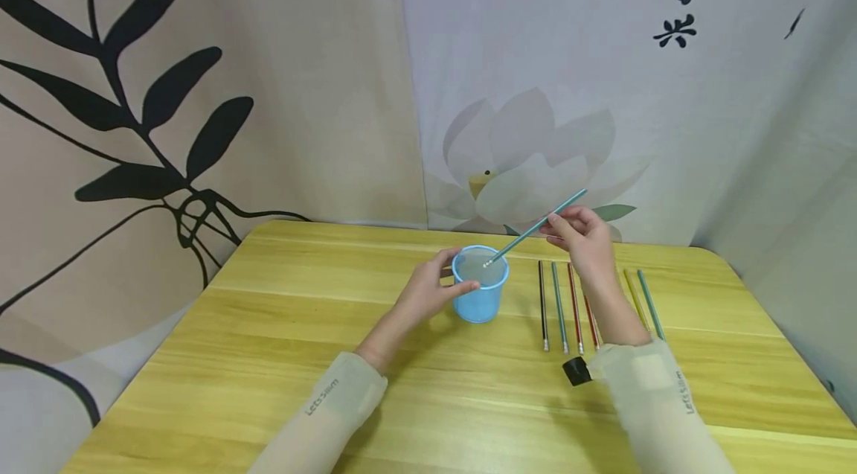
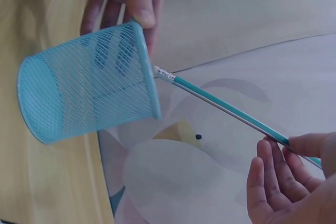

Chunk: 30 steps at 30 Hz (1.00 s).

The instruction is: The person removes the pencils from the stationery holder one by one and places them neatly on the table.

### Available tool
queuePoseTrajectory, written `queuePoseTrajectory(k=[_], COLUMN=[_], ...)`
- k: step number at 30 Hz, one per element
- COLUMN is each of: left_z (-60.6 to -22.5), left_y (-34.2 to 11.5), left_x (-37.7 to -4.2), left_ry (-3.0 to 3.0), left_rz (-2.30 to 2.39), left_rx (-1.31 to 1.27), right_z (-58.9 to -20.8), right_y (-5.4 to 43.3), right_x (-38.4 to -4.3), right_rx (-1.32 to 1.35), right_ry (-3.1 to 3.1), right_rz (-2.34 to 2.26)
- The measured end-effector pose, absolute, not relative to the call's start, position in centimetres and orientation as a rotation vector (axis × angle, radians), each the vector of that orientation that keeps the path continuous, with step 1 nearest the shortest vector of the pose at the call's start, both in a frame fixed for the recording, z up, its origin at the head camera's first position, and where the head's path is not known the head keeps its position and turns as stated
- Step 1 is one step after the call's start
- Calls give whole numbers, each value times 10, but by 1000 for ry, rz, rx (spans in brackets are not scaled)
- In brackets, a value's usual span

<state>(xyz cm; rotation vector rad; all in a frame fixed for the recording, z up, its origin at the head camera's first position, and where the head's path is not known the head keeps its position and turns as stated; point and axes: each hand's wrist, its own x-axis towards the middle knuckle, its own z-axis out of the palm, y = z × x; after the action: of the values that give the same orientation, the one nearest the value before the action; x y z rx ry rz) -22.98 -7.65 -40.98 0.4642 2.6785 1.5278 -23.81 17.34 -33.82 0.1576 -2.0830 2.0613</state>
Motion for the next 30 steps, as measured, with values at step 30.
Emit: queuePoseTrajectory(k=[30], left_z=[-411], left_y=[-76], left_x=[-231], left_ry=[2676], left_rz=[1543], left_rx=[466], right_z=[-328], right_y=[223], right_x=[-230], right_rx=[97], right_ry=[-1829], right_rz=[2209])
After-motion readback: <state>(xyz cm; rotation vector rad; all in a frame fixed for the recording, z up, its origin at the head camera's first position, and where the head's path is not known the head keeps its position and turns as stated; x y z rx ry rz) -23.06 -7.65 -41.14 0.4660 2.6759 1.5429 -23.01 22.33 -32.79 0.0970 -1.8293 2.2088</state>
